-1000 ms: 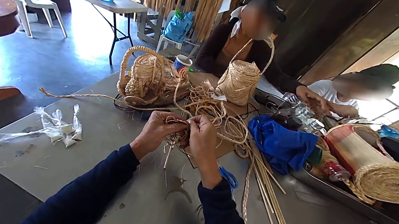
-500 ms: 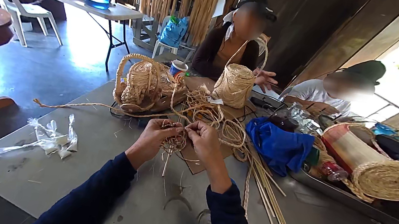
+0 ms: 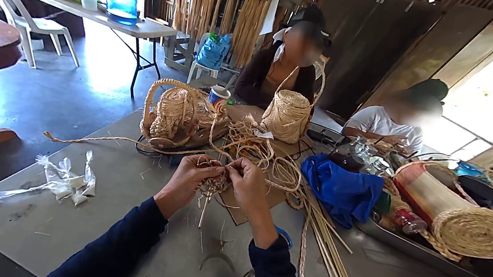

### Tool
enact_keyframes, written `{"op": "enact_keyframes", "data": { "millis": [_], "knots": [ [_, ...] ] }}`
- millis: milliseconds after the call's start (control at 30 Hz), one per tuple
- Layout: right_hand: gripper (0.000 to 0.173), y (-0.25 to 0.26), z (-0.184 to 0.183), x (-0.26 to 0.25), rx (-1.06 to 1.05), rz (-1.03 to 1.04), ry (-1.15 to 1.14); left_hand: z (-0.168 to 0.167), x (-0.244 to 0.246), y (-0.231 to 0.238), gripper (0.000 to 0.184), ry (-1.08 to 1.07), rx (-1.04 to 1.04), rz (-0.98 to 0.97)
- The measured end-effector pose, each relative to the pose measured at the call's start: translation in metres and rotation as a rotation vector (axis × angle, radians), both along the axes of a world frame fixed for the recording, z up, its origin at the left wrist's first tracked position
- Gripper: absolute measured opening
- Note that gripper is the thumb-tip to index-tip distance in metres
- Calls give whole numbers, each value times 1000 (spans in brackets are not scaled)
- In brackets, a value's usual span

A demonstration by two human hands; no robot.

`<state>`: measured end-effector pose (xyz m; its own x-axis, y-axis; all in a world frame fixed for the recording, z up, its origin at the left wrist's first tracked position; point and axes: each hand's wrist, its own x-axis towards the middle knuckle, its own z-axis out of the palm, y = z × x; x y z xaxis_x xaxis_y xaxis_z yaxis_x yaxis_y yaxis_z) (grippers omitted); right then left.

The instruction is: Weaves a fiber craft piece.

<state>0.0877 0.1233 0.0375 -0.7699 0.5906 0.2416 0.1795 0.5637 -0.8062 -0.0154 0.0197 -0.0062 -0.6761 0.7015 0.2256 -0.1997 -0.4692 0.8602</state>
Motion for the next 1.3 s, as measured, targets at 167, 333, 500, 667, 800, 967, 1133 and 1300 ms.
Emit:
{"op": "enact_keyframes", "data": {
  "millis": [167,333,500,667,800,967,1133,1300],
  "knots": [
    [12,2,-2,1,34,17,34,-1,-2,0,16,-23,14,-1],
    [12,1,-3,2,93,14,74,-2,-2,-2,21,-13,16,-90],
    [11,-2,-5,0,113,-3,114,-3,-7,-4,22,68,26,-107],
    [11,-3,-5,-1,91,-7,146,0,-6,-5,19,92,-4,-46],
    [10,-4,-7,-1,102,-6,168,0,-7,-3,20,118,-12,-9],
    [11,-4,-8,-1,98,-2,172,1,-4,-2,17,93,-17,16],
    [13,-3,-3,0,71,15,145,0,-4,-1,15,144,-7,42],
    [14,2,5,5,8,56,72,1,-3,-2,15,175,-4,39]
  ]
}}
